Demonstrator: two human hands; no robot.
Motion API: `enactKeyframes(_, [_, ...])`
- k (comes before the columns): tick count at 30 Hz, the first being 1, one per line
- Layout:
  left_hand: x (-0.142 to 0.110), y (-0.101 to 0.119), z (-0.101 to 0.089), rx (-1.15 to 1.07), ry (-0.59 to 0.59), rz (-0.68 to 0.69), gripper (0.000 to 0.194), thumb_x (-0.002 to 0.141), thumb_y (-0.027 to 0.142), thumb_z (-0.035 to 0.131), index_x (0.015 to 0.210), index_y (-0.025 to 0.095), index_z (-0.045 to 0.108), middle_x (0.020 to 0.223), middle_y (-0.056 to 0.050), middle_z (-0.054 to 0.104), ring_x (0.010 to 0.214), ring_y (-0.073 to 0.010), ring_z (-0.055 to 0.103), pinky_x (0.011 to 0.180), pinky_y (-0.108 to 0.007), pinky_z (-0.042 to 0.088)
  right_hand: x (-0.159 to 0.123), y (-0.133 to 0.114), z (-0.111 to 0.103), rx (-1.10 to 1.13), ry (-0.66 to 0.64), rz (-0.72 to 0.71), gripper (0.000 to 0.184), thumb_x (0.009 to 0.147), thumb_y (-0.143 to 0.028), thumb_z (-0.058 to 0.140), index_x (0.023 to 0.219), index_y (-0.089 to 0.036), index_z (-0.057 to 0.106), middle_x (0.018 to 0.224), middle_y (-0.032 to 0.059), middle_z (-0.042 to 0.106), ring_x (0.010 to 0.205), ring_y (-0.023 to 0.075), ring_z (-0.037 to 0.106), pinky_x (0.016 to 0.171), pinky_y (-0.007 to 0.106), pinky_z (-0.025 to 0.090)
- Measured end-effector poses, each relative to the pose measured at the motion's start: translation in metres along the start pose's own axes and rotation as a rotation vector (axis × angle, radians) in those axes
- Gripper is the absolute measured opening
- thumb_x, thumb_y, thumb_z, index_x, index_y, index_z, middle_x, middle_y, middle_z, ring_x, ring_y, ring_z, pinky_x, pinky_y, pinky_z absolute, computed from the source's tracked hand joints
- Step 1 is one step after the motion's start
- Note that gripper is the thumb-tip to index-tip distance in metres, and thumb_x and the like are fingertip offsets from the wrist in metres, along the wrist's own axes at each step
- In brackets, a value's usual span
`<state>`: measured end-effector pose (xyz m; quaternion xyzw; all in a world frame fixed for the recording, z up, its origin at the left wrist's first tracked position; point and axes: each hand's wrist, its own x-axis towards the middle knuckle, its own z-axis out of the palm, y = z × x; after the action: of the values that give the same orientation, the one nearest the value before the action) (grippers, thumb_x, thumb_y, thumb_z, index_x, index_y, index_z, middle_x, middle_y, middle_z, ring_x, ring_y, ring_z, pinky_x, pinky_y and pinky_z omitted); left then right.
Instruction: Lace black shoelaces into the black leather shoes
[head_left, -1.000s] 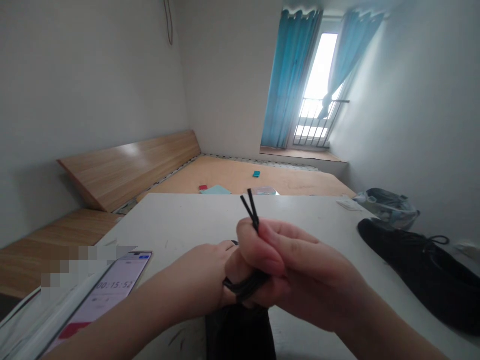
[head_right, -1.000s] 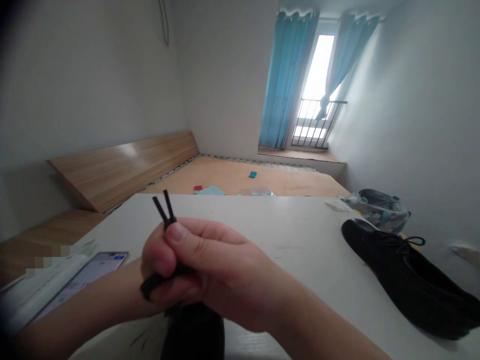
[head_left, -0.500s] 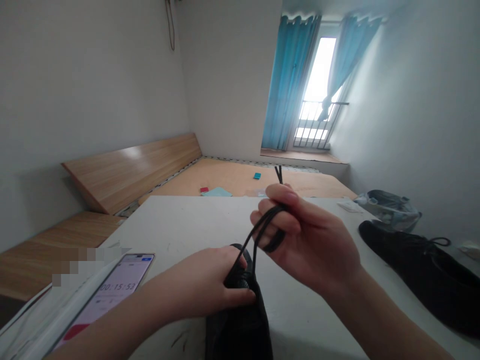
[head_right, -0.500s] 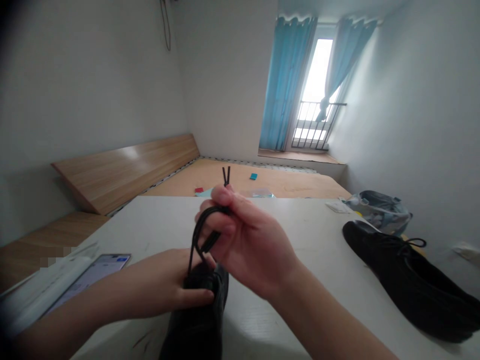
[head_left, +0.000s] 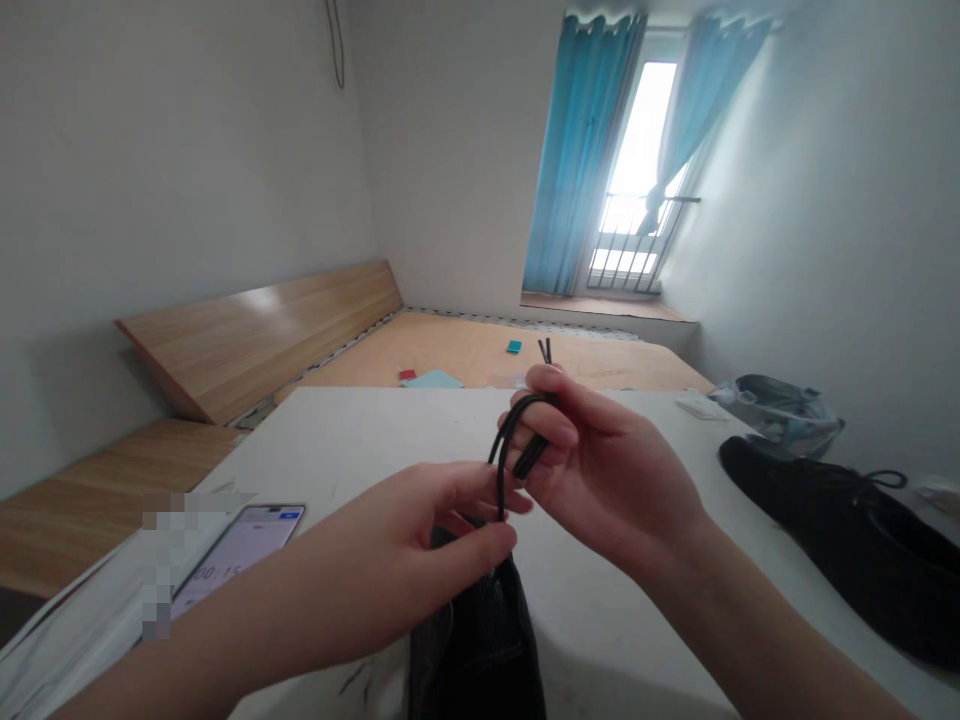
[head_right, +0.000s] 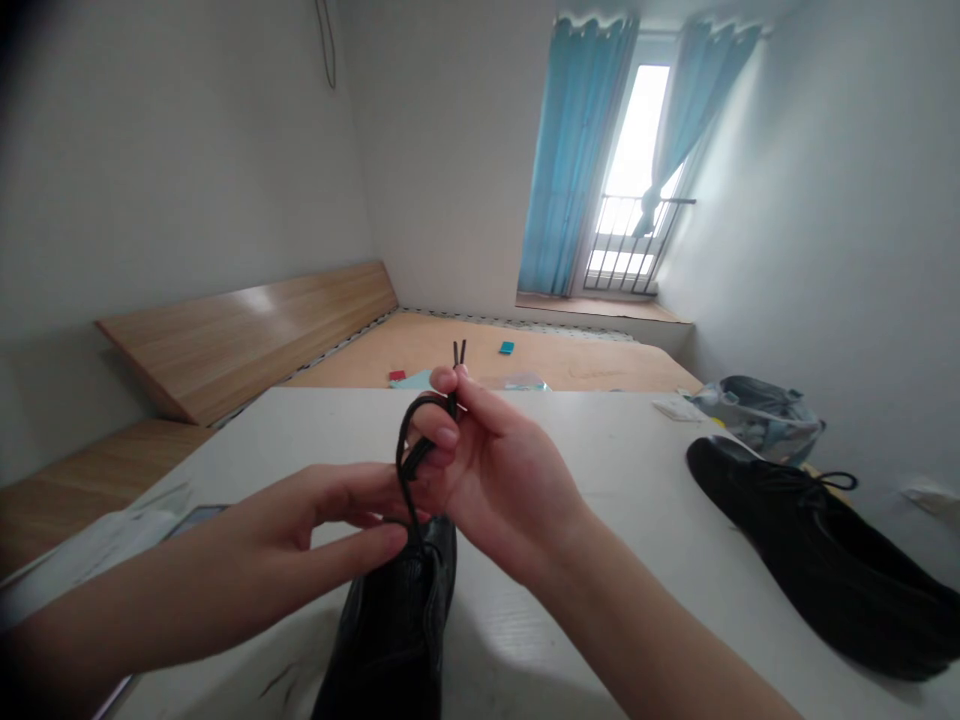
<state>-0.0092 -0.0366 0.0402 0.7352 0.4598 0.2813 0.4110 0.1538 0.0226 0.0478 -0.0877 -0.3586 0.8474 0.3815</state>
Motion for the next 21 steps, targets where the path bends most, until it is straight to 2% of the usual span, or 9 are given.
enactKeyframes(3, [0.002,-0.003,-0.003,-0.141,0.005,0.007,0.03,0.094,0.041,0.047,0.082,0.022,0.065,0.077,0.003,0.066,0.075,-0.015,0.058,0.07,-0.024,0.045,0.003,-0.005,-0.008,-0.366,0.06,-0.047,0.025,0.096,-0.035,0.044,0.078,-0.021,0.054,0.056,-0.005,0.042,0.05,0.0111,0.036,0.05,0.02,0.034])
enactKeyframes(5, [0.004,-0.007,-0.008,-0.206,0.084,-0.001,0.04,0.096,0.046,0.042,0.072,0.021,0.062,0.068,0.002,0.063,0.07,-0.0141,0.055,0.068,-0.023,0.044,0.008,-0.011,-0.017,-0.73,0.183,-0.175,0.025,0.092,-0.036,0.051,0.075,-0.018,0.058,0.059,-0.0029,0.049,0.053,0.0102,0.038,0.051,0.021,0.032])
enactKeyframes(7, [0.007,-0.012,-0.013,-0.306,0.15,-0.014,0.042,0.096,0.049,0.043,0.068,0.02,0.057,0.06,0.003,0.057,0.066,-0.0131,0.054,0.07,-0.024,0.046,0.014,-0.02,-0.027,-1.019,0.327,-0.32,0.024,0.089,-0.033,0.053,0.073,-0.017,0.062,0.058,-0.0026,0.048,0.054,0.0099,0.038,0.051,0.022,0.03])
enactKeyframes(9, [0.01,-0.015,-0.018,-0.462,0.179,-0.014,0.039,0.095,0.048,0.046,0.069,0.02,0.054,0.052,0.007,0.043,0.055,-0.0106,0.048,0.071,-0.026,0.05,0.02,-0.029,-0.038,-1.049,0.423,-0.39,0.022,0.087,-0.029,0.052,0.072,-0.016,0.062,0.057,-0.0031,0.045,0.053,0.0099,0.037,0.051,0.023,0.028])
enactKeyframes(11, [0.011,-0.016,-0.024,-0.594,0.22,0.003,0.036,0.095,0.044,0.048,0.068,0.02,0.05,0.05,0.009,0.028,0.045,-0.0078,0.034,0.062,-0.024,0.052,0.023,-0.04,-0.047,-0.901,0.437,-0.388,0.021,0.085,-0.028,0.051,0.071,-0.016,0.059,0.06,-0.0021,0.045,0.052,0.0097,0.037,0.049,0.024,0.027])
enactKeyframes(14, [0.011,-0.013,-0.036,-0.696,0.325,0.028,0.034,0.097,0.038,0.043,0.068,0.02,0.045,0.051,0.01,0.02,0.041,-0.0063,0.019,0.042,-0.015,0.04,0.024,-0.057,-0.057,-0.823,0.462,-0.467,0.015,0.082,-0.024,0.052,0.071,-0.016,0.058,0.06,-0.0021,0.043,0.05,0.0092,0.033,0.047,0.025,0.023])
enactKeyframes(17, [0.007,-0.008,-0.053,-0.72,0.421,0.013,0.035,0.101,0.031,0.032,0.07,0.02,0.044,0.053,0.009,0.016,0.042,-0.007,0.011,0.036,-0.012,0.025,0.019,-0.073,-0.065,-1.011,0.525,-0.576,0.014,0.084,-0.023,0.052,0.079,-0.015,0.063,0.055,-0.0046,0.036,0.048,0.0094,0.027,0.045,0.027,0.017])
enactKeyframes(21, [0.0,-0.007,-0.072,-0.533,0.594,0.053,0.036,0.104,0.03,0.026,0.075,0.021,0.044,0.055,0.008,0.014,0.046,-0.0093,0.009,0.038,-0.015,0.017,0.012,-0.085,-0.071,-1.454,0.571,-0.564,0.023,0.09,-0.03,0.05,0.094,-0.016,0.068,0.054,-0.005,0.034,0.046,0.0104,0.028,0.046,0.027,0.019])
